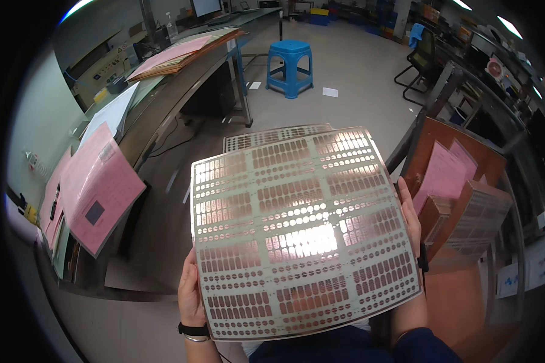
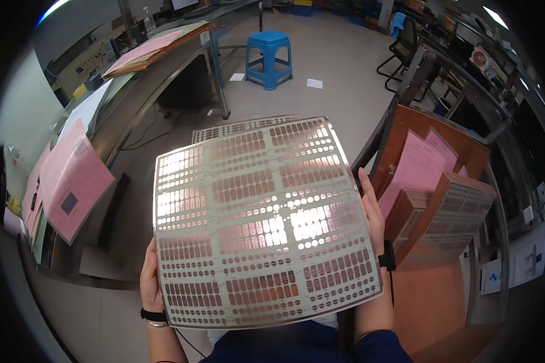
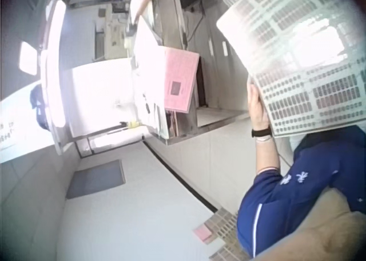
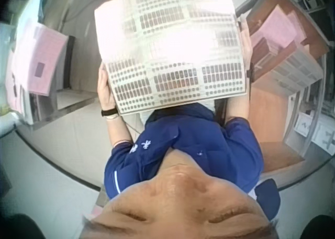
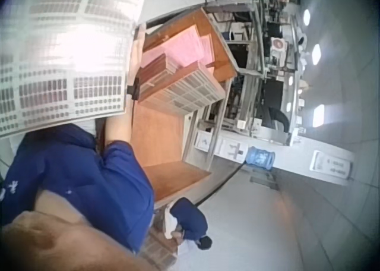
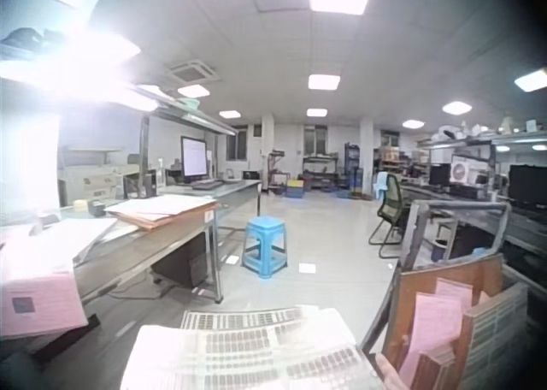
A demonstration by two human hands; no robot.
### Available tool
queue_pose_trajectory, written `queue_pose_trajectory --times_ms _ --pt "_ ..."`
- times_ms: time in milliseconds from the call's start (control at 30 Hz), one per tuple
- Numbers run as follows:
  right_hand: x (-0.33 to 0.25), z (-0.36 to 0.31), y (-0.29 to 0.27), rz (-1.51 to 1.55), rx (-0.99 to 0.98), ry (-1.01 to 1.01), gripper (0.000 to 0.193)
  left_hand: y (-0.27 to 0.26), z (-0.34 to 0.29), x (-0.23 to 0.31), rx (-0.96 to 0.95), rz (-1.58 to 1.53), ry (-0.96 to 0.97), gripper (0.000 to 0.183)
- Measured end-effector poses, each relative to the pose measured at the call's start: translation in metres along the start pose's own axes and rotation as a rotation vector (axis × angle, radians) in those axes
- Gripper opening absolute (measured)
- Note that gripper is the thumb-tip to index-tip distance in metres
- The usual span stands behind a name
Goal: Inspecting and sorting large perforated metal sheets into a transport cart.
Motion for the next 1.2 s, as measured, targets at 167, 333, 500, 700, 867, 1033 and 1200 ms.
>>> queue_pose_trajectory --times_ms 167,333,500,700,867,1033,1200 --pt "-0.005 -0.009 -0.004 -0.296 -0.189 -0.041 0.05 -0.022 0.0 0.004 0.06 0.107 0.036 0.044" --pt "-0.006 -0.015 0.001 -0.292 -0.259 -0.035 0.049 -0.027 -0.004 0.006 0.069 0.183 0.047 0.043" --pt "-0.008 -0.02 -0.001 -0.237 -0.23 -0.014 0.048 -0.039 -0.004 0.006 0.163 0.164 0.12 0.039" --pt "-0.007 -0.016 0.003 -0.109 -0.273 0.026 0.053 -0.032 -0.001 0.009 0.203 0.264 0.194 0.038" --pt "0.034 -0.014 -0.058 -0.363 -0.257 0.394 0.035 -0.022 0.007 0.012 0.064 0.352 0.212 0.039" --pt "0.04 -0.016 -0.023 -0.306 -0.133 0.404 0.038 -0.006 -0.001 0.033 0.134 0.371 0.05 0.044" --pt "0.002 -0.04 -0.069 -0.304 0.08 0.176 0.039 0.016 0.01 0.072 -0.006 0.428 0.232 0.059"
Point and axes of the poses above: each hand's wrist, its own z-axis towards the middle knuckle, its own y-axis out of the palm, x = y × z, the point moved 6 cm from there along z, towards the middle knuckle, and after that the axes turned 9 degrees about -z, right-handed, at the moved point
